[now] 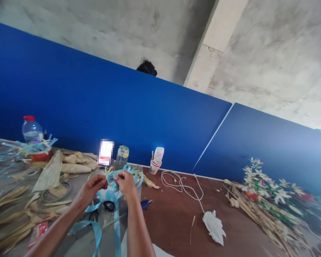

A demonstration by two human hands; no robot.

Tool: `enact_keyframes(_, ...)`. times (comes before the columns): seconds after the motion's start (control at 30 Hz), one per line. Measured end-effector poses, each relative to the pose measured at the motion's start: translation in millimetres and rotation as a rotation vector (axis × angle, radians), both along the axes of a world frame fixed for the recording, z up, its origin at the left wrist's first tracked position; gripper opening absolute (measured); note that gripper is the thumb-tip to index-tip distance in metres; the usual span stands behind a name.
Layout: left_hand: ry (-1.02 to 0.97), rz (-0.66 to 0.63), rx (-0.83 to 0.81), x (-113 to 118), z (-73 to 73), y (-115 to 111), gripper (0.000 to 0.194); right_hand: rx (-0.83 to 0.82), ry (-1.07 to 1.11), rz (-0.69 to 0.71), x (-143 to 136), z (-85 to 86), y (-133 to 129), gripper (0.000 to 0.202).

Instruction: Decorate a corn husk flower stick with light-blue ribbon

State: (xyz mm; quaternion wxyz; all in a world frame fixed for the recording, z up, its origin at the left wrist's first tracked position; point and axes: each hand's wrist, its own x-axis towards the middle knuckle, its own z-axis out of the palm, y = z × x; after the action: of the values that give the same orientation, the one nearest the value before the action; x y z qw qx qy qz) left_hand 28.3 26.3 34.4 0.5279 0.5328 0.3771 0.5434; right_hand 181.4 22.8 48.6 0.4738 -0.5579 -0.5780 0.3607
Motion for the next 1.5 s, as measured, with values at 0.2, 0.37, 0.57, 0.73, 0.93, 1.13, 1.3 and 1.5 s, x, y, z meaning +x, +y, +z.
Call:
enact_keyframes(0.2,-0.158,-0.061,-0.078,-0.6,1.0,-6.0,0.036,-0.003,0.01,-0.014,-4.3,16.8,-12.3,0.008)
enact_keyframes(0.37,-0.311,-0.151,-0.192,2.3,1.9,-10.2,0.045,-0.036,0.052,0.019,-6.7,18.7,-14.8,0.012)
enact_keyframes(0.57,-0.385,-0.186,-0.307,4.0,5.1,-11.2,0.041,-0.065,0.076,-0.022,-6.8,21.7,-16.1,0.009)
enact_keyframes(0.73,-0.403,-0.197,-0.324,2.9,2.7,-10.5,0.037,-0.12,0.128,-0.014,-6.7,20.5,-15.5,0.009)
enact_keyframes(0.93,-0.402,-0.192,-0.338,2.4,5.2,-13.0,0.038,-0.162,0.214,-0.002,-9.7,26.6,-19.4,0.009)
enact_keyframes(1.13,-0.404,-0.195,-0.324,2.5,3.8,-11.8,0.036,-0.168,0.235,0.009,-9.5,29.1,-20.3,0.013)
enact_keyframes(1.3,-0.427,-0.182,-0.364,2.8,4.5,-12.0,0.037,-0.14,0.231,0.028,-8.6,24.8,-18.9,0.012)
enact_keyframes(1.5,-0.502,-0.129,-0.367,1.0,5.0,-10.3,0.034,-0.005,0.082,-0.04,-3.2,17.6,-13.3,0.015)
